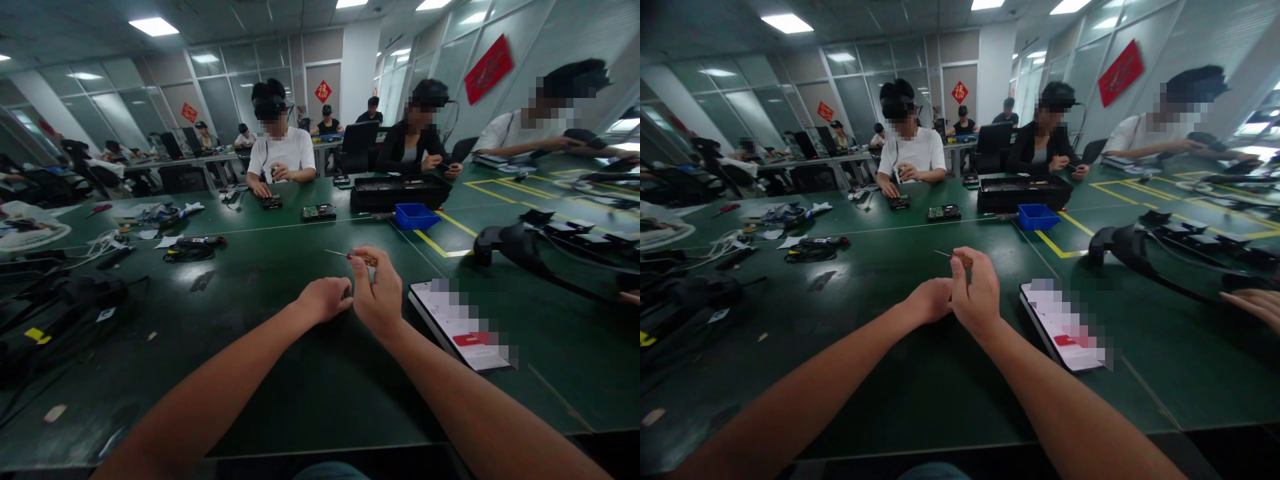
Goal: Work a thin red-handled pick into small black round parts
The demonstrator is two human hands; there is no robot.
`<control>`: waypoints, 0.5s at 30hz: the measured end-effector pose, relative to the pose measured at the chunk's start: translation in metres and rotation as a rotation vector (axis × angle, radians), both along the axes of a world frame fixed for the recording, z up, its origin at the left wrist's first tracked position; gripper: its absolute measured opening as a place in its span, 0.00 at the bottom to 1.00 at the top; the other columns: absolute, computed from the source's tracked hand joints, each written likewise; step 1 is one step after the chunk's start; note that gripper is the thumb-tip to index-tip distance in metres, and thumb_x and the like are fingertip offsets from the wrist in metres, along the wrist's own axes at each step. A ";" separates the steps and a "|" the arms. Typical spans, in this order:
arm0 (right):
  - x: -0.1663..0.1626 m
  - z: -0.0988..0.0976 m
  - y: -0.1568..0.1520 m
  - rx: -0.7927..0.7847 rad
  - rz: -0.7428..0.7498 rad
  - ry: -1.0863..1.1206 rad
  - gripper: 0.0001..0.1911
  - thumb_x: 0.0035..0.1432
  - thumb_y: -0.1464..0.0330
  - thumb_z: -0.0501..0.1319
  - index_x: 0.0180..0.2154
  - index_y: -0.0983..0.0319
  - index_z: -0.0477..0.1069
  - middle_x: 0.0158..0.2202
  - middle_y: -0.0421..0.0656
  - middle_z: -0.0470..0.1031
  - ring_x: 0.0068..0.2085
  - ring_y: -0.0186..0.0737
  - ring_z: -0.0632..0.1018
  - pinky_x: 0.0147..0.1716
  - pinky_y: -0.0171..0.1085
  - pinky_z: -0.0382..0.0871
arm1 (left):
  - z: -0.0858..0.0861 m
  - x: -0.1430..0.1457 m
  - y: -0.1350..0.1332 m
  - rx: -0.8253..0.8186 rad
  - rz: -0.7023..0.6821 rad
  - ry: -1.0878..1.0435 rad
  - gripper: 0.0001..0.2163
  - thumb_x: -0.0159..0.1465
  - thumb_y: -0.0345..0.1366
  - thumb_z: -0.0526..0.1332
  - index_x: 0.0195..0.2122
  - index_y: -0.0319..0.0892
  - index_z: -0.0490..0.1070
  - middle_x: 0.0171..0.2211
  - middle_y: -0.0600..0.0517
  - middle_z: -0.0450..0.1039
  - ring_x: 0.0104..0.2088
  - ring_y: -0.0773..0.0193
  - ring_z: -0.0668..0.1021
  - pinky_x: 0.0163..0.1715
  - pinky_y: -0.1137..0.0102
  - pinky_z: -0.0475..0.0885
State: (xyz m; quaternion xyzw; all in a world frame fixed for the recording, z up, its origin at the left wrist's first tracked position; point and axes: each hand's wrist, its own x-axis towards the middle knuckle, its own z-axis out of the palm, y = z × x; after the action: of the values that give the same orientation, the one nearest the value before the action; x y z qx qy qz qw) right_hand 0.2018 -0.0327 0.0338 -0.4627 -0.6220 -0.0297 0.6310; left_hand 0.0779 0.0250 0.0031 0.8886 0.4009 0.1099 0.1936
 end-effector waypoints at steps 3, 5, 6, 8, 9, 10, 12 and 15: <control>0.000 0.000 0.000 0.012 -0.007 -0.001 0.08 0.69 0.65 0.55 0.46 0.58 0.70 0.40 0.45 0.79 0.40 0.44 0.80 0.41 0.46 0.74 | 0.012 -0.030 0.004 -0.084 0.087 -0.193 0.12 0.64 0.40 0.61 0.46 0.45 0.75 0.38 0.49 0.78 0.37 0.57 0.78 0.38 0.64 0.72; 0.000 -0.001 0.000 0.009 0.001 -0.004 0.08 0.69 0.66 0.55 0.46 0.58 0.70 0.40 0.45 0.79 0.40 0.44 0.80 0.42 0.46 0.74 | 0.018 -0.059 0.007 -0.178 0.206 -0.361 0.12 0.64 0.39 0.59 0.45 0.44 0.76 0.37 0.50 0.76 0.34 0.61 0.77 0.34 0.68 0.70; -0.001 -0.001 -0.001 0.006 0.007 -0.005 0.08 0.69 0.66 0.55 0.46 0.58 0.70 0.40 0.45 0.79 0.40 0.44 0.80 0.42 0.46 0.74 | 0.021 -0.077 0.009 -0.258 0.297 -0.444 0.11 0.63 0.38 0.58 0.42 0.43 0.76 0.32 0.51 0.74 0.29 0.64 0.74 0.29 0.70 0.67; -0.002 -0.002 -0.001 0.005 0.027 -0.007 0.07 0.69 0.67 0.55 0.47 0.58 0.70 0.40 0.45 0.79 0.40 0.44 0.79 0.42 0.46 0.74 | 0.027 -0.118 0.009 -0.394 0.474 -0.690 0.09 0.62 0.39 0.59 0.37 0.40 0.73 0.30 0.53 0.71 0.24 0.69 0.70 0.23 0.73 0.61; -0.002 -0.002 -0.002 0.008 0.037 -0.008 0.07 0.69 0.67 0.56 0.47 0.58 0.70 0.40 0.45 0.78 0.40 0.43 0.79 0.42 0.46 0.74 | 0.031 -0.141 0.007 -0.430 0.559 -0.812 0.09 0.61 0.41 0.61 0.35 0.40 0.71 0.29 0.54 0.69 0.23 0.70 0.68 0.21 0.74 0.60; -0.003 -0.002 -0.002 0.013 0.047 -0.010 0.07 0.69 0.68 0.56 0.47 0.58 0.70 0.40 0.45 0.78 0.40 0.43 0.79 0.41 0.46 0.74 | 0.035 -0.166 0.003 -0.448 0.630 -0.914 0.09 0.60 0.41 0.63 0.33 0.39 0.69 0.28 0.55 0.68 0.23 0.71 0.67 0.21 0.74 0.60; -0.004 -0.002 -0.003 0.019 0.064 -0.019 0.07 0.69 0.68 0.56 0.47 0.58 0.70 0.40 0.44 0.78 0.40 0.43 0.79 0.41 0.45 0.74 | 0.044 -0.218 -0.009 -0.416 0.812 -1.085 0.08 0.60 0.38 0.63 0.31 0.39 0.68 0.27 0.56 0.67 0.23 0.71 0.67 0.22 0.76 0.62; -0.006 -0.001 -0.004 0.007 0.073 -0.047 0.07 0.70 0.68 0.55 0.47 0.58 0.70 0.39 0.44 0.78 0.39 0.42 0.79 0.40 0.45 0.73 | 0.057 -0.293 -0.034 -0.354 1.165 -1.209 0.05 0.64 0.32 0.57 0.35 0.41 0.71 0.23 0.59 0.68 0.23 0.73 0.67 0.24 0.78 0.63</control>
State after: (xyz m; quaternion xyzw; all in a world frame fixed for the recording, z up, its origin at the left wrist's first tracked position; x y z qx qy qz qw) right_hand 0.1962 -0.0365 0.0332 -0.4365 -0.6532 -0.0196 0.6184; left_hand -0.2149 -0.0090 0.0597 0.2866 0.6325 0.5824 0.4225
